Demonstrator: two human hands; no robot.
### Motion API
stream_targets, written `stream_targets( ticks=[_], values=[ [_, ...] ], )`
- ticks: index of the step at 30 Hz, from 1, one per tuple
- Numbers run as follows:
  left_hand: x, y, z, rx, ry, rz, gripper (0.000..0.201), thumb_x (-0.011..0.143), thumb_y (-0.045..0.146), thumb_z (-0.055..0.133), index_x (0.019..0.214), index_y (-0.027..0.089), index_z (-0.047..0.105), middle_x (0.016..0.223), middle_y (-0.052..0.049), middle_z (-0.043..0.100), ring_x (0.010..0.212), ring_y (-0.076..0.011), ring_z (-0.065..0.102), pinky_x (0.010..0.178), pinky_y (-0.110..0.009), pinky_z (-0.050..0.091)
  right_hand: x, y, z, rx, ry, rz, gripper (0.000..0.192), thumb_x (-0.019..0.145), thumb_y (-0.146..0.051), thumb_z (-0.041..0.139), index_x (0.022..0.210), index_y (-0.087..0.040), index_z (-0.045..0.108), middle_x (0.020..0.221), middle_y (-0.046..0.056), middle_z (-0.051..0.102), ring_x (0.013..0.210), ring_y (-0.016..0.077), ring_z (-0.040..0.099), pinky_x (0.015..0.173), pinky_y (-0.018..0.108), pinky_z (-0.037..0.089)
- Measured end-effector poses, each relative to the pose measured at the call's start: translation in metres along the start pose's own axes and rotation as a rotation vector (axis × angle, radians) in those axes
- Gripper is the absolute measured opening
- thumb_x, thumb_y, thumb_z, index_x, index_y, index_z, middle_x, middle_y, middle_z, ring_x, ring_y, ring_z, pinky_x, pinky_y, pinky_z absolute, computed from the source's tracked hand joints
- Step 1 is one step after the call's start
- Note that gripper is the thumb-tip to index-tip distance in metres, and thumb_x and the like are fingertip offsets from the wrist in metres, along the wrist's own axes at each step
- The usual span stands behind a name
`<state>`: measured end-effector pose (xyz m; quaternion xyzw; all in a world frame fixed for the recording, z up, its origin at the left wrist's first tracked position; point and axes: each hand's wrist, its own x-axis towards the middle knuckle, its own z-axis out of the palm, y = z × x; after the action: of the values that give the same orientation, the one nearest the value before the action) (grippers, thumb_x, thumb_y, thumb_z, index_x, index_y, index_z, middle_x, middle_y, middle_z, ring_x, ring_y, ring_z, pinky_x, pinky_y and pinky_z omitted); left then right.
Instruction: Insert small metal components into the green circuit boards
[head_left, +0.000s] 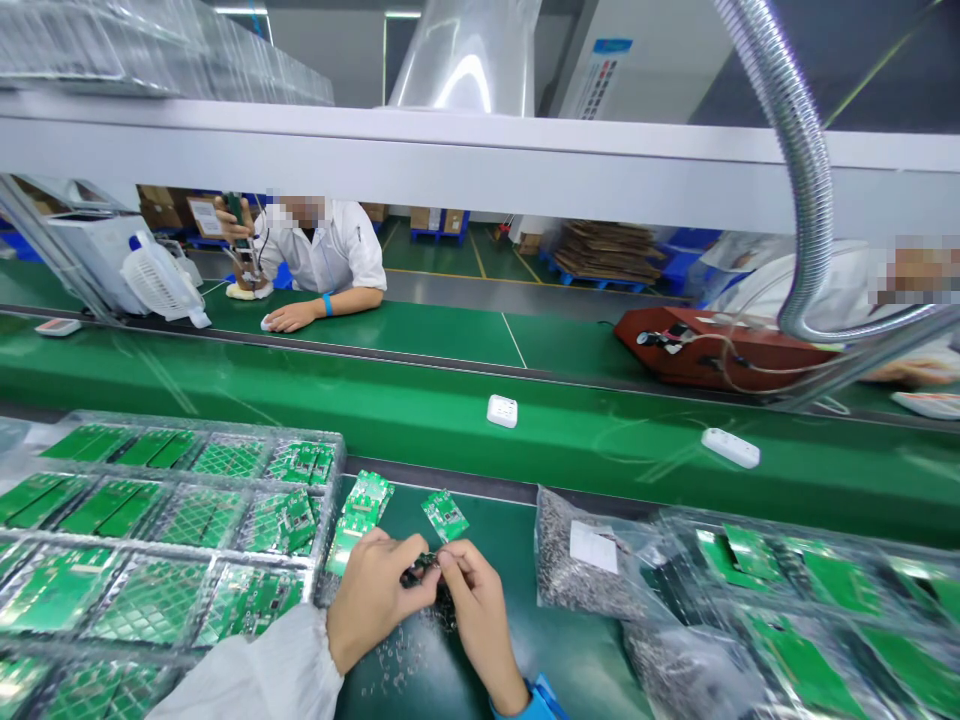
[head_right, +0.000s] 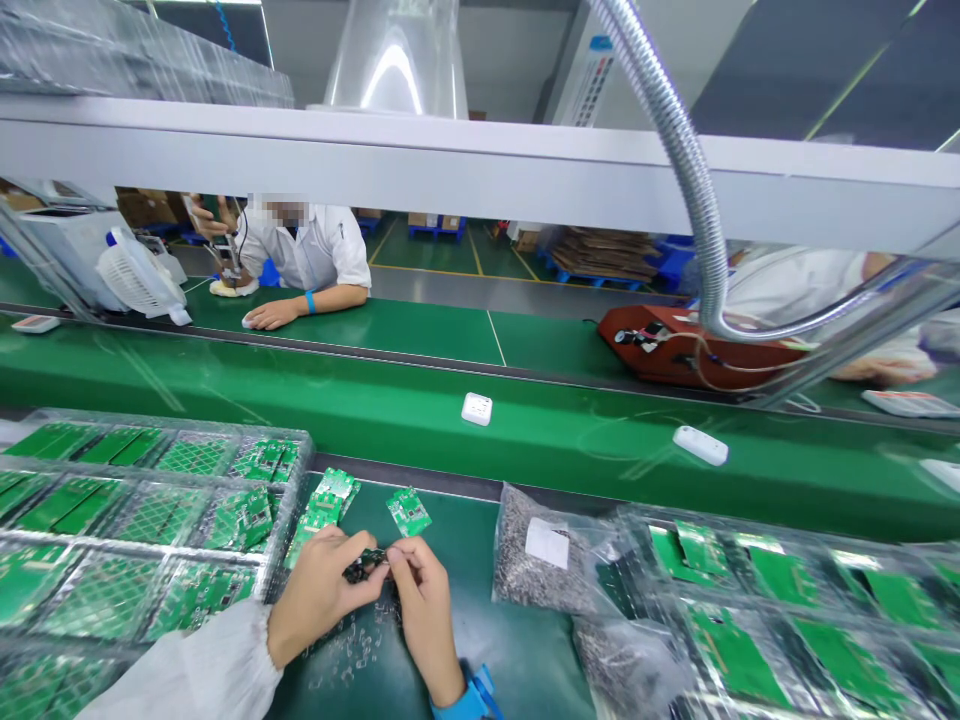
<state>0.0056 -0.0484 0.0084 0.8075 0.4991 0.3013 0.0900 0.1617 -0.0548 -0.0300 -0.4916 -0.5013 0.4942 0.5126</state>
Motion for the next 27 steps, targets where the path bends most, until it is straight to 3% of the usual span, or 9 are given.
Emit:
stream_targets(
  ticks=[5,8,12,15,22,27],
  values=[
    [-0.001,0.001,-0.001,-0.039,-0.032,-0.035,0.01,0.088,0.023,0.066,0.081,0.024,0.059,0.058,0.007,0.063,0.053,-0.0164,0.061,0.066,-0.03,0.042,0.0,0.002,-0.001,-0.026,0.007,-0.025,0.035,0.094,-0.051,0.062,0.077,-0.02,0.064,0.068,-0.001,0.06,0.064,0.0164,0.055,0.061,0.026,0.043],
    [0.004,-0.003,-0.007,-0.106,-0.019,-0.167,0.013,0.092,0.033,0.064,0.083,0.024,0.06,0.066,0.004,0.068,0.062,-0.0183,0.064,0.069,-0.03,0.044,-0.002,0.0,-0.003,-0.098,0.003,-0.052,0.033,0.099,-0.048,0.057,0.083,-0.021,0.067,0.071,0.001,0.065,0.067,0.0179,0.06,0.063,0.027,0.045],
    [0.013,-0.013,-0.012,-0.336,0.02,-0.398,0.021,0.094,0.043,0.061,0.086,0.023,0.057,0.075,0.002,0.072,0.071,-0.0189,0.068,0.072,-0.029,0.048,-0.005,-0.003,-0.005,-0.392,-0.082,-0.171,0.019,0.101,-0.036,0.058,0.093,-0.023,0.071,0.082,0.002,0.07,0.077,0.0205,0.062,0.072,0.031,0.047],
    [0.016,-0.019,-0.012,-0.472,0.033,-0.489,0.023,0.092,0.045,0.064,0.09,0.023,0.057,0.073,0.003,0.072,0.068,-0.0193,0.069,0.072,-0.029,0.05,-0.009,-0.002,-0.002,-0.592,-0.193,-0.293,0.011,0.099,-0.024,0.061,0.095,-0.025,0.071,0.093,0.003,0.07,0.09,0.0234,0.061,0.081,0.034,0.048],
    [0.017,-0.015,-0.01,-0.554,-0.006,-0.521,0.022,0.091,0.043,0.066,0.088,0.023,0.056,0.074,0.004,0.073,0.069,-0.0197,0.069,0.071,-0.03,0.048,-0.018,0.003,0.011,-0.939,-0.249,-0.365,0.025,0.096,-0.016,0.063,0.117,-0.028,0.069,0.095,0.006,0.061,0.09,0.027,0.057,0.075,0.039,0.051],
    [0.017,-0.013,-0.012,-0.547,-0.039,-0.511,0.021,0.09,0.041,0.066,0.087,0.023,0.056,0.074,0.003,0.074,0.072,-0.0209,0.07,0.071,-0.03,0.047,-0.019,0.01,0.02,-0.961,-0.223,-0.339,0.024,0.094,-0.011,0.063,0.109,-0.028,0.07,0.095,0.006,0.06,0.088,0.0273,0.057,0.073,0.039,0.051]
  ],
)
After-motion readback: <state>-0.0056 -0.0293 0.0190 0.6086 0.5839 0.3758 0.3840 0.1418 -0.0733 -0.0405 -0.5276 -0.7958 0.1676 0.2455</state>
